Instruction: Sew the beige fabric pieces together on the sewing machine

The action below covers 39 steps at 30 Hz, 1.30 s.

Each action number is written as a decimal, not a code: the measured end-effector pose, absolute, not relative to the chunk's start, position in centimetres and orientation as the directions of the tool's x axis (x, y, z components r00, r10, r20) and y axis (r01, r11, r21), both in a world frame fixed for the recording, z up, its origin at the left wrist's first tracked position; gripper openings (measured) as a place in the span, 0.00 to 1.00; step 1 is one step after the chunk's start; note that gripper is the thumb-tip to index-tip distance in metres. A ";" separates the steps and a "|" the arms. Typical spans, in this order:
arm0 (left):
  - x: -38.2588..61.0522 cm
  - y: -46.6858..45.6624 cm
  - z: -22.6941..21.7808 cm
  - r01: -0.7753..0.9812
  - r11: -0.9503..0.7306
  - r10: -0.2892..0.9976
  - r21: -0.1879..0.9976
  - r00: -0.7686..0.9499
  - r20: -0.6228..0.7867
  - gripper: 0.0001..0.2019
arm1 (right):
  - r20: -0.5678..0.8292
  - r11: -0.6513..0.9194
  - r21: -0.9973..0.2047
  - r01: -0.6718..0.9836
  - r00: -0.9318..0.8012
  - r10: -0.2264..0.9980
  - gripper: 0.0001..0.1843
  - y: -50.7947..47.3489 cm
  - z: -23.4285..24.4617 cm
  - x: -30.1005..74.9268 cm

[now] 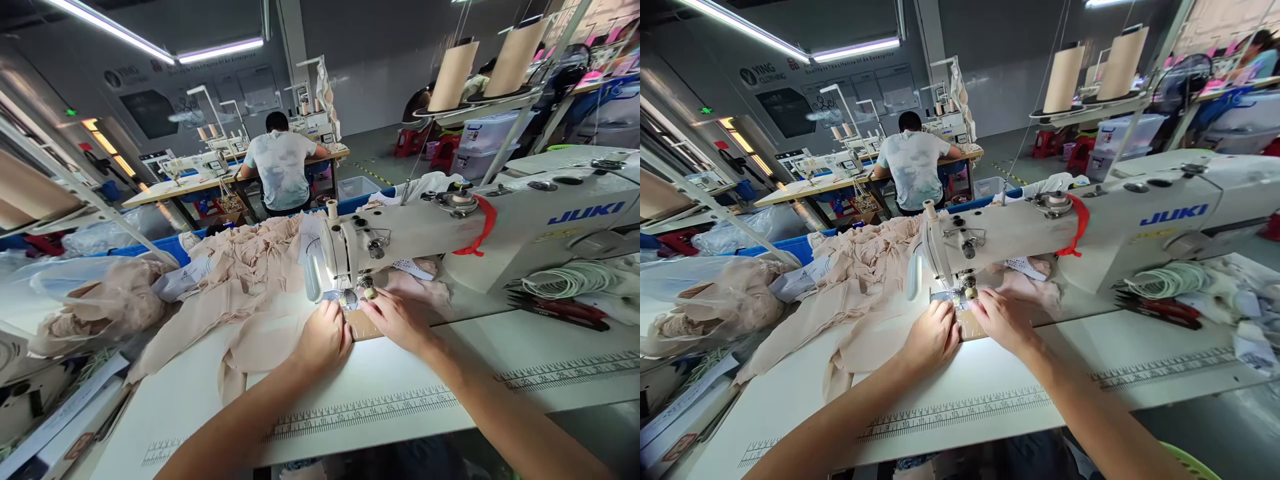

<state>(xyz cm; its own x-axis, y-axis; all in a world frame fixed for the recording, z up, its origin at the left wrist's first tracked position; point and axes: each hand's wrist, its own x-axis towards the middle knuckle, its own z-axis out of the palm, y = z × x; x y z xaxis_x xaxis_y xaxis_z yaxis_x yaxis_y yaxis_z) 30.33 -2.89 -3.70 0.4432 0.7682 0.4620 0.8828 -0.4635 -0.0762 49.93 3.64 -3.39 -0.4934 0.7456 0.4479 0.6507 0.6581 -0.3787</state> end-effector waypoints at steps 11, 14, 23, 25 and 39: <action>29.9 -2.4 -4.0 0.872 -0.486 0.763 -0.050 0.452 0.462 0.11 | 0.351 0.533 -0.580 0.616 -0.401 0.846 0.19 5.0 -2.9 49.6; 29.9 -2.3 -4.0 0.873 -0.486 0.771 -0.028 0.444 0.457 0.11 | 0.378 0.546 -0.556 0.627 -0.394 0.838 0.19 4.4 -2.9 49.7; 29.4 -1.4 -4.1 0.877 -0.477 0.782 -0.063 0.456 0.425 0.11 | 0.362 0.540 -0.549 0.638 -0.402 0.841 0.18 5.3 -3.1 49.4; 29.4 -1.3 -4.2 0.877 -0.479 0.788 -0.041 0.450 0.420 0.11 | 0.348 0.534 -0.560 0.634 -0.405 0.846 0.21 5.2 -3.0 49.6; 23.4 -1.5 0.2 0.966 0.111 0.977 0.232 -0.149 0.151 0.06 | 0.504 0.892 -0.243 0.382 -0.736 0.453 0.17 -0.3 -1.7 47.8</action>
